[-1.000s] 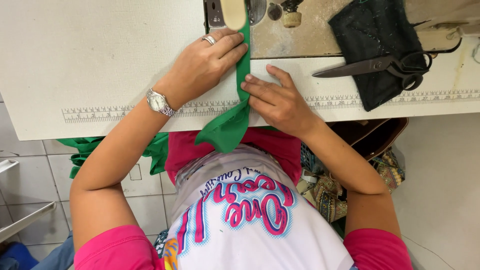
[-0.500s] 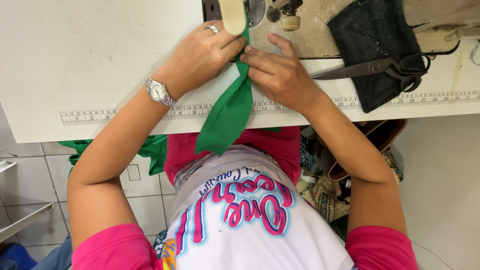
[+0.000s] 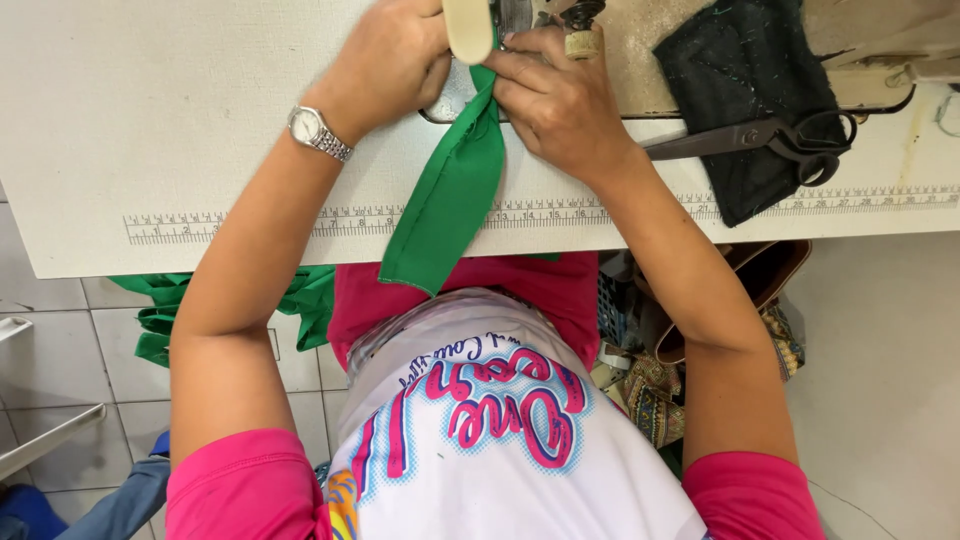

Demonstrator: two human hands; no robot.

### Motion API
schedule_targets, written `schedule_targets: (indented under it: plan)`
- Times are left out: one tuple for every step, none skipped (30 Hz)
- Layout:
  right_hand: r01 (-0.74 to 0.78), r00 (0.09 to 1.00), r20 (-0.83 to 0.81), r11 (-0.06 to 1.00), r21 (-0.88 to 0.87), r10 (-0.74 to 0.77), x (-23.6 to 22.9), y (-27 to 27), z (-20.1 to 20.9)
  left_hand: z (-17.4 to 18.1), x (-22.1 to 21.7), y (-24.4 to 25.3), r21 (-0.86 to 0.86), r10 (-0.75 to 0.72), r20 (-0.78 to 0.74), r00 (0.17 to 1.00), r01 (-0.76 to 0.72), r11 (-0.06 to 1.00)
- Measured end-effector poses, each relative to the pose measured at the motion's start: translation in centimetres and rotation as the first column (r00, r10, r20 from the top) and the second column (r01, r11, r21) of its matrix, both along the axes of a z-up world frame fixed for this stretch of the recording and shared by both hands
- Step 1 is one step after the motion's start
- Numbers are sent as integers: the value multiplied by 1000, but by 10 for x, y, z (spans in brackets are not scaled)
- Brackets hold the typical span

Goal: A person is using an industrial sewing machine to process long green fabric strips, aligning them carefully before feeding them under the needle.

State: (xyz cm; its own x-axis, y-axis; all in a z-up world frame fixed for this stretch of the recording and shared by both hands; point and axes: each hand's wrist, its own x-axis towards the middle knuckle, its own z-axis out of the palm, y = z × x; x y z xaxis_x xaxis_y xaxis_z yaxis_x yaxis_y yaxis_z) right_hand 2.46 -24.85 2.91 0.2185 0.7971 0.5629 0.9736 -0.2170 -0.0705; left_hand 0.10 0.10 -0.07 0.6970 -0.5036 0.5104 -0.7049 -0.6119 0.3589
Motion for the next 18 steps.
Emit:
schedule_targets:
  plan:
    - [54, 998, 22, 998, -26, -54, 0, -2, -3, -1, 0, 0, 2, 13, -26, 1000, -13, 1000]
    - [109, 993, 46, 993, -51, -107, -1, -3, -7, -2, -1, 0, 4, 27, -52, 998, -27, 1000]
    - [110, 993, 47, 993, -51, -108, -1, -3, -7, -1, -3, -2, 4, 26, -51, 998, -26, 1000]
    - [117, 992, 43, 992, -38, -115, -1, -3, -8, 0, -6, -4, 8, 75, 4, 997, -75, 997]
    - [122, 992, 37, 992, -23, -121, 0, -2, -8, 1, -10, -5, 11, 124, 59, 991, -125, 992]
    - [121, 992, 36, 992, -22, -121, -2, -3, -8, 16, -24, -15, 13, 124, 58, 991, -125, 992]
    - [149, 989, 15, 988, -52, -148, -3, -5, -9, 31, -36, -23, 20, 208, -48, 977, -207, 978]
    - [175, 984, -4, 981, -83, -176, -4, -6, -9, 45, -49, -32, 35, 289, -153, 945, -287, 957]
    - [175, 984, -3, 981, -82, -176, -3, -7, -11, 43, -61, -39, 36, 289, -152, 945, -287, 957]
    - [184, 983, -5, 978, -94, -185, -3, -9, -13, 40, -74, -46, -11, 209, -334, 919, -225, 974]
    - [186, 982, -10, 977, -103, -188, -3, -7, -16, 38, -88, -51, -65, 120, -501, 857, -175, 982]
    - [180, 983, -12, 979, -98, -182, -5, -6, -11, 43, -100, -56, -60, 127, -502, 856, -181, 982]
    - [182, 983, 8, 980, -80, -182, -6, -6, -6, 47, -111, -63, -234, 91, -635, 767, -303, 924]
    - [184, 983, 29, 981, -61, -183, -8, -6, -1, 52, -122, -69, -373, 18, -743, 669, -437, 819]
    - [185, 983, 30, 981, -60, -183, -13, -8, 2, 49, -132, -75, -374, 18, -742, 670, -436, 819]
    - [217, 976, 15, 973, -73, -216, -17, -11, 5, 45, -143, -82, -545, -157, -782, 604, -538, 643]
    - [249, 968, 1, 964, -89, -250, -21, -14, 8, 42, -152, -88, -647, -342, -762, 550, -637, 418]
    - [250, 968, 2, 964, -91, -251, -30, -19, 13, 44, -158, -93, -649, -345, -761, 550, -636, 418]
